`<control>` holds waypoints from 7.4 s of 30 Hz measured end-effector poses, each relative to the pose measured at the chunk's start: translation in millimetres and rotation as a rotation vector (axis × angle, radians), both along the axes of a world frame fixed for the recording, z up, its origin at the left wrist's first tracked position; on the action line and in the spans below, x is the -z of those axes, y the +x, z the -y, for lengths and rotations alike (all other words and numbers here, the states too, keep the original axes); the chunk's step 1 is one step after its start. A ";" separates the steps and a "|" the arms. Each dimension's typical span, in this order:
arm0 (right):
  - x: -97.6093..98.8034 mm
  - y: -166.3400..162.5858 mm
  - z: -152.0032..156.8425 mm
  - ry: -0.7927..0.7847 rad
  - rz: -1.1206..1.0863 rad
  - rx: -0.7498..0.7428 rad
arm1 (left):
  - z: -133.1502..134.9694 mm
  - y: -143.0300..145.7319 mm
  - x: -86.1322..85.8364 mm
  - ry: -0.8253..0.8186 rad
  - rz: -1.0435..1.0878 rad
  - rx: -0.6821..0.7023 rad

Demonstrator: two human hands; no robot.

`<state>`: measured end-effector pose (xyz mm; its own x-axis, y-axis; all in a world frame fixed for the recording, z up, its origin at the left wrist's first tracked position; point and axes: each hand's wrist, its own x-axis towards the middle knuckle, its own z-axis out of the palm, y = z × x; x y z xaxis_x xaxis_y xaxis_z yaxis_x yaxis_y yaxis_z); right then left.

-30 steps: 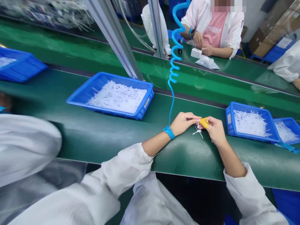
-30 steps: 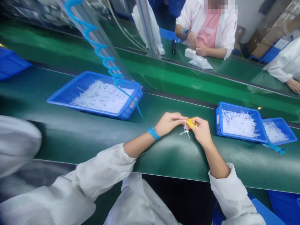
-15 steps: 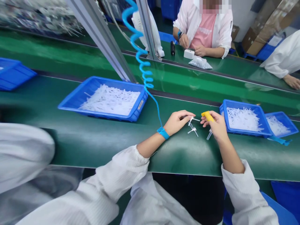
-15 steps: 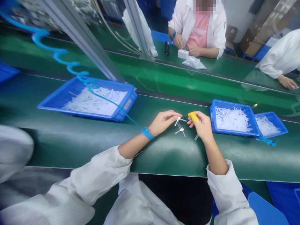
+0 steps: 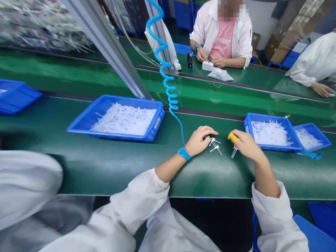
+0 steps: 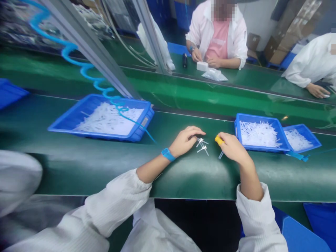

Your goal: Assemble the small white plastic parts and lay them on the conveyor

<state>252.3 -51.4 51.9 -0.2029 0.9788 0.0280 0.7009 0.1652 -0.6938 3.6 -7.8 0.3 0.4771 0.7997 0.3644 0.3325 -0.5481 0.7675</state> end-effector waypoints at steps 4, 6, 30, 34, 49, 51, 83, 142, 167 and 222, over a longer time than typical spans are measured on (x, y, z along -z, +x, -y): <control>1.6 11.4 7.3 -0.054 0.208 -0.126 | -1.4 0.6 -0.3 -0.033 0.047 -0.027; 7.7 17.0 9.3 -0.072 0.266 -0.143 | -1.8 1.2 0.3 -0.046 0.065 -0.038; 17.7 18.7 -0.2 0.013 0.283 -0.259 | -3.1 0.8 5.9 -0.001 0.107 0.028; 15.9 13.8 -4.2 0.012 0.175 -0.183 | -1.7 2.0 6.4 0.032 0.099 0.032; 26.1 -44.0 -4.6 -0.377 -0.968 0.045 | 5.1 1.2 -7.4 0.181 0.165 0.172; 27.1 -46.1 -4.4 -0.365 -0.978 0.033 | 4.3 0.8 -7.5 0.186 0.174 0.170; 3.9 90.9 -37.9 -0.148 0.517 0.481 | 19.5 14.3 -3.3 -0.560 0.472 0.110; 21.5 -48.5 9.4 -0.153 -0.936 0.130 | 30.1 18.3 -2.7 -0.487 0.634 -0.027; 24.2 -44.0 6.3 -0.138 -0.827 0.075 | 30.3 13.7 -1.3 -0.289 0.551 -0.059; 29.3 -44.4 1.0 0.046 -0.750 0.139 | 23.0 19.8 0.5 -0.648 0.737 0.038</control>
